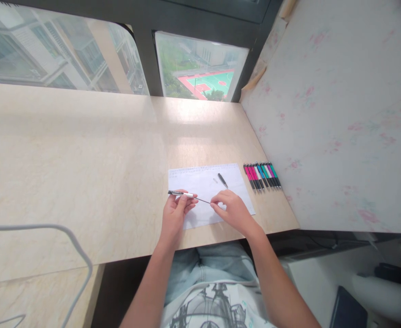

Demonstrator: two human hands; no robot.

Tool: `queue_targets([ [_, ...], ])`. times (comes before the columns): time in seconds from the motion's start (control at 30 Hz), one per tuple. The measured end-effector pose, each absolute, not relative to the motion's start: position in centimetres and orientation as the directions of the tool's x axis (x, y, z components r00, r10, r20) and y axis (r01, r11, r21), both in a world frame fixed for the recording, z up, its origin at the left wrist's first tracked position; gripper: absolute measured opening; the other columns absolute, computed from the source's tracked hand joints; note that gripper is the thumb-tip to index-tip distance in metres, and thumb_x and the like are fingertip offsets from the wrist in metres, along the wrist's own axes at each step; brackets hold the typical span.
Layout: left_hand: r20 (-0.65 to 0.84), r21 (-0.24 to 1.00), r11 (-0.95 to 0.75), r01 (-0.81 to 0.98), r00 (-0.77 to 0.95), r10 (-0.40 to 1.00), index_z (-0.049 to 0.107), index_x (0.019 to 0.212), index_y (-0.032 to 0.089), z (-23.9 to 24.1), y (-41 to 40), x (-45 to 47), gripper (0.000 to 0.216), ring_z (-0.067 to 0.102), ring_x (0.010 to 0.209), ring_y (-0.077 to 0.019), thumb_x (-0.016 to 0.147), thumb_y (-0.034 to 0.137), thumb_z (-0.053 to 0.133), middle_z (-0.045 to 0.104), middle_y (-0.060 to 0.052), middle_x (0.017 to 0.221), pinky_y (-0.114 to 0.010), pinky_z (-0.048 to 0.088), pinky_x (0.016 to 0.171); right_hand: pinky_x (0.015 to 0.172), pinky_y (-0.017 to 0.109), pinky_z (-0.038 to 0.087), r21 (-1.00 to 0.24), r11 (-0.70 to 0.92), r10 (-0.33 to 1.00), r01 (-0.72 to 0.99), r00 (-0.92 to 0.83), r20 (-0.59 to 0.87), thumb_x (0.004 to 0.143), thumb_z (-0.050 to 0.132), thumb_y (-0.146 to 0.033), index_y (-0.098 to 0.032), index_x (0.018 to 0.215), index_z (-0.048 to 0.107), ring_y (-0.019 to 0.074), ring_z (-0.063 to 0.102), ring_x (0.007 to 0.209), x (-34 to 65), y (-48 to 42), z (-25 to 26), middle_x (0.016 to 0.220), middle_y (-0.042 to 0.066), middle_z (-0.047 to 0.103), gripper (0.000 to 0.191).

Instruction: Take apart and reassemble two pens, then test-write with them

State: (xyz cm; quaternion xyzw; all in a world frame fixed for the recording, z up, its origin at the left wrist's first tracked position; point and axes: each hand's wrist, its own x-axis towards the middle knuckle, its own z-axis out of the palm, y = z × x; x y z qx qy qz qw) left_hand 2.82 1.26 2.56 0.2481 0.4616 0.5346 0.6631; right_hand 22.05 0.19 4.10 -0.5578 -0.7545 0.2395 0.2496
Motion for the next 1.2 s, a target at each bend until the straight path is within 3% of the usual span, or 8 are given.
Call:
queue_targets([
  [0.2, -0.338, 0.806, 0.187, -0.562, -0.178, 0.924, 0.061, 0.098, 0.018, 1.7, 1.9, 1.0, 0.026, 0.070, 0.081, -0.0132, 0.080, 0.035, 0.071, 0.074, -0.008, 0.094, -0.025, 0.051, 0.078, 0.074, 0.032, 0.044, -0.563, 0.057, 0.994, 0.824, 0.008, 0.112, 0.084, 0.059, -0.019, -0.022, 0.076, 0.065, 0.0197, 0.058, 0.077, 23.0, -0.3, 2.5, 0.073, 0.001, 0.065, 0.010],
  [0.6, -0.420, 0.696, 0.282, -0.660, -0.056, 0.906, 0.060, 0.097, 0.018, 2.0, 1.0, 2.1, 0.026, 0.068, 0.077, -0.0111, 0.079, 0.032, 0.073, 0.074, -0.007, 0.090, -0.021, 0.051, 0.072, 0.071, 0.031, 0.040, -0.328, -0.159, 0.971, 0.931, 0.208, 0.121, 0.087, 0.055, -0.020, -0.019, 0.082, 0.067, 0.0220, 0.058, 0.084, 20.3, 2.8, 1.3, 0.081, 0.006, 0.067, 0.013],
  [0.73, -0.423, 0.696, 0.291, -0.656, -0.046, 0.905, 0.060, 0.098, 0.018, 1.9, 0.9, 2.2, 0.027, 0.068, 0.078, -0.0117, 0.079, 0.033, 0.073, 0.074, -0.007, 0.091, -0.022, 0.051, 0.072, 0.074, 0.033, 0.042, -0.358, -0.151, 0.972, 0.921, 0.205, 0.116, 0.086, 0.055, -0.019, -0.018, 0.080, 0.067, 0.0225, 0.058, 0.084, 20.3, 2.9, 0.9, 0.081, 0.008, 0.067, 0.014],
  [0.83, -0.414, 0.711, 0.293, -0.639, -0.044, 0.909, 0.059, 0.099, 0.019, 2.0, 0.8, 2.2, 0.027, 0.068, 0.077, -0.0119, 0.080, 0.034, 0.071, 0.074, -0.007, 0.091, -0.023, 0.051, 0.072, 0.079, 0.036, 0.045, -0.507, -0.143, 0.959, 0.850, 0.246, 0.143, 0.087, 0.053, -0.021, -0.016, 0.089, 0.069, 0.0228, 0.060, 0.084, 20.2, 2.3, 1.3, 0.085, 0.010, 0.067, 0.016],
  [0.93, -0.394, 0.736, 0.293, -0.611, -0.034, 0.919, 0.058, 0.100, 0.019, 2.2, 0.8, 2.4, 0.027, 0.068, 0.077, -0.0120, 0.082, 0.035, 0.070, 0.073, -0.007, 0.092, -0.023, 0.051, 0.072, 0.082, 0.039, 0.048, -0.835, -0.136, 0.945, 0.533, 0.323, 0.052, 0.089, 0.051, -0.027, -0.016, 0.097, 0.069, 0.0219, 0.063, 0.084, 19.2, 1.3, 2.1, 0.093, 0.010, 0.069, 0.022],
  [1.0, -0.374, 0.760, 0.290, -0.581, -0.026, 0.927, 0.056, 0.100, 0.019, 2.3, 0.8, 2.7, 0.027, 0.068, 0.077, -0.0125, 0.083, 0.036, 0.069, 0.073, -0.007, 0.094, -0.024, 0.051, 0.073, 0.083, 0.039, 0.052, -0.983, -0.176, 0.945, 0.062, 0.291, -0.151, 0.088, 0.053, -0.033, -0.017, 0.098, 0.069, 0.0213, 0.066, 0.085, 18.1, 0.6, 2.6, 0.097, 0.010, 0.070, 0.025],
  [1.1, -0.307, 0.844, 0.253, -0.472, -0.040, 0.951, 0.057, 0.101, 0.019, 2.3, 0.8, 3.1, 0.028, 0.067, 0.075, -0.0129, 0.084, 0.038, 0.067, 0.072, -0.006, 0.095, -0.026, 0.050, 0.072, 0.091, 0.040, 0.053, -0.807, -0.266, 0.924, -0.527, 0.100, -0.370, 0.080, 0.065, -0.032, -0.015, 0.093, 0.070, 0.0229, 0.068, 0.094, 16.5, -0.1, 2.9, 0.096, 0.010, 0.072, 0.022],
  [1.2, -0.181, 0.964, 0.165, -0.211, -0.062, 0.981, 0.062, 0.100, 0.018, 2.0, 1.0, 3.3, 0.027, 0.064, 0.075, -0.0135, 0.085, 0.040, 0.064, 0.071, -0.006, 0.097, -0.027, 0.049, 0.072, 0.094, 0.039, 0.053, -0.632, -0.320, 0.900, -0.706, -0.016, -0.437, 0.071, 0.073, -0.022, -0.014, 0.089, 0.070, 0.0242, 0.067, 0.102, 15.8, -0.3, 2.7, 0.094, 0.010, 0.072, 0.019],
])
